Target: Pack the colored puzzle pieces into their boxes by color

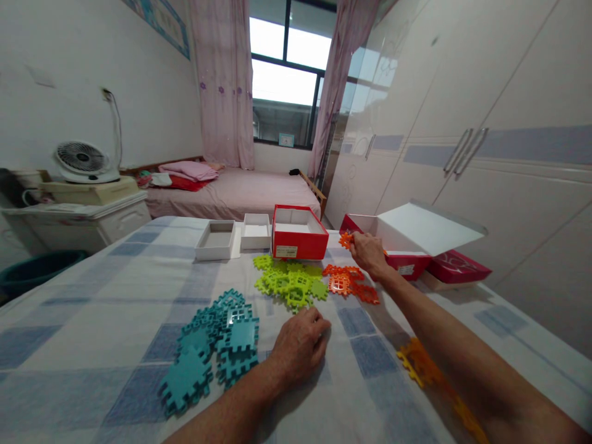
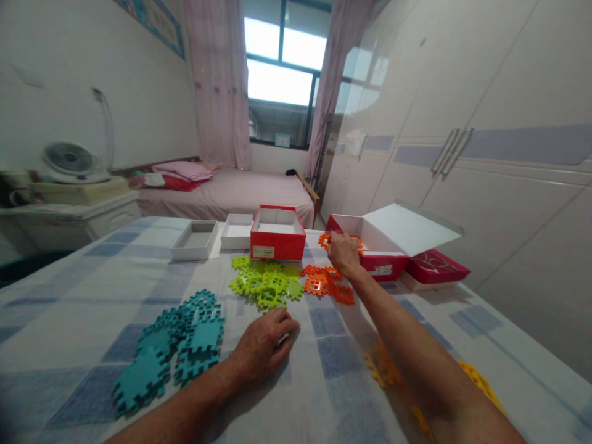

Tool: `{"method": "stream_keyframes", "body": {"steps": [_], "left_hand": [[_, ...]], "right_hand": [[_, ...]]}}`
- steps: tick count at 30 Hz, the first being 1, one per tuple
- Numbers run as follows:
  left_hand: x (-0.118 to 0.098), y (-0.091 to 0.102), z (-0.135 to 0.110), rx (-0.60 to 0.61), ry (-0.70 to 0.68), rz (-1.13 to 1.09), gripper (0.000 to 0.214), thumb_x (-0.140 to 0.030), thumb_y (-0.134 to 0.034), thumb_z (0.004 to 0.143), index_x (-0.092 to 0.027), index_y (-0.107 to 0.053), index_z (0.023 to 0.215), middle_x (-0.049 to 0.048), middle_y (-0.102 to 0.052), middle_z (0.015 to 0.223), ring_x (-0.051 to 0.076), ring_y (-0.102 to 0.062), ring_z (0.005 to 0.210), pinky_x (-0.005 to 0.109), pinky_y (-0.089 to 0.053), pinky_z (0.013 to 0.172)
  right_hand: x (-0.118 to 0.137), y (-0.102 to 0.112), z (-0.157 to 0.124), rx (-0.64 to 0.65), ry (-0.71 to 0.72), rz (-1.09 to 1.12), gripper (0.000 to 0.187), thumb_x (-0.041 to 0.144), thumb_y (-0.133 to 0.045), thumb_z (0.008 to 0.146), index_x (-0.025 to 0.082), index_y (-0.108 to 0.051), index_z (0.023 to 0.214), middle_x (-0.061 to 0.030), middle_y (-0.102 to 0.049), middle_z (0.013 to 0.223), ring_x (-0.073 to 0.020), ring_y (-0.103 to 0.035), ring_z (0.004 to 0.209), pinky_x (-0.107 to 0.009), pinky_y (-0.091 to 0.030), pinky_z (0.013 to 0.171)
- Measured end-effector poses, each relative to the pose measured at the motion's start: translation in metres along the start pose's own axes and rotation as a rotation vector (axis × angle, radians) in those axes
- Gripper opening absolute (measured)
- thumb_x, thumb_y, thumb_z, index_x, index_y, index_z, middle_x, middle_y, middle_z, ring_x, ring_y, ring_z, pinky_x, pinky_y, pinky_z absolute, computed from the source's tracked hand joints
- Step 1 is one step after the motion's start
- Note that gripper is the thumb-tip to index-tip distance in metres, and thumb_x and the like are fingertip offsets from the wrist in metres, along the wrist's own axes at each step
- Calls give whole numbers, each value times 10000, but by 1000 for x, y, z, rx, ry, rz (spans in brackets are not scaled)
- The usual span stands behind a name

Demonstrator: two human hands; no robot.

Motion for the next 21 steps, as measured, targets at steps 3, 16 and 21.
{"method": "stream_keyframes", "body": {"steps": [3,16,21], "left_hand": [[0,0,0,-3,-3,-2,170,-173,-444,862,-215,-606,891,40,-584,919,167,-518,864,281,-405,740],[-1,2,0,0,-6,-1,171,-173,-446,862,-219,-608,892,41,-576,920,168,-513,864,283,-406,749],[-1,1,0,1,-8,-3,174,-171,-451,858,-220,-613,900,41,-576,921,170,-511,865,283,-407,752]], "right_hand": [[5,1,-11,245,40,177,295,299,-460,849,124,-642,1002,-103,-668,948,-222,-579,861,-327,-424,784],[18,-28,-38,398,82,381,401,294,-636,672,127,-585,1033,-61,-617,958,-181,-531,836,-265,-410,698],[16,-27,-42,357,59,485,614,280,-661,634,117,-532,1212,-94,-612,1066,-217,-554,947,-291,-429,786]]}}
Point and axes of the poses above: each hand's wrist, its own z-axis towards the middle knuckle, its own y-axis out of the back of the hand, x = y × z, the point moved 3 cm from there along z, towards the middle knuckle
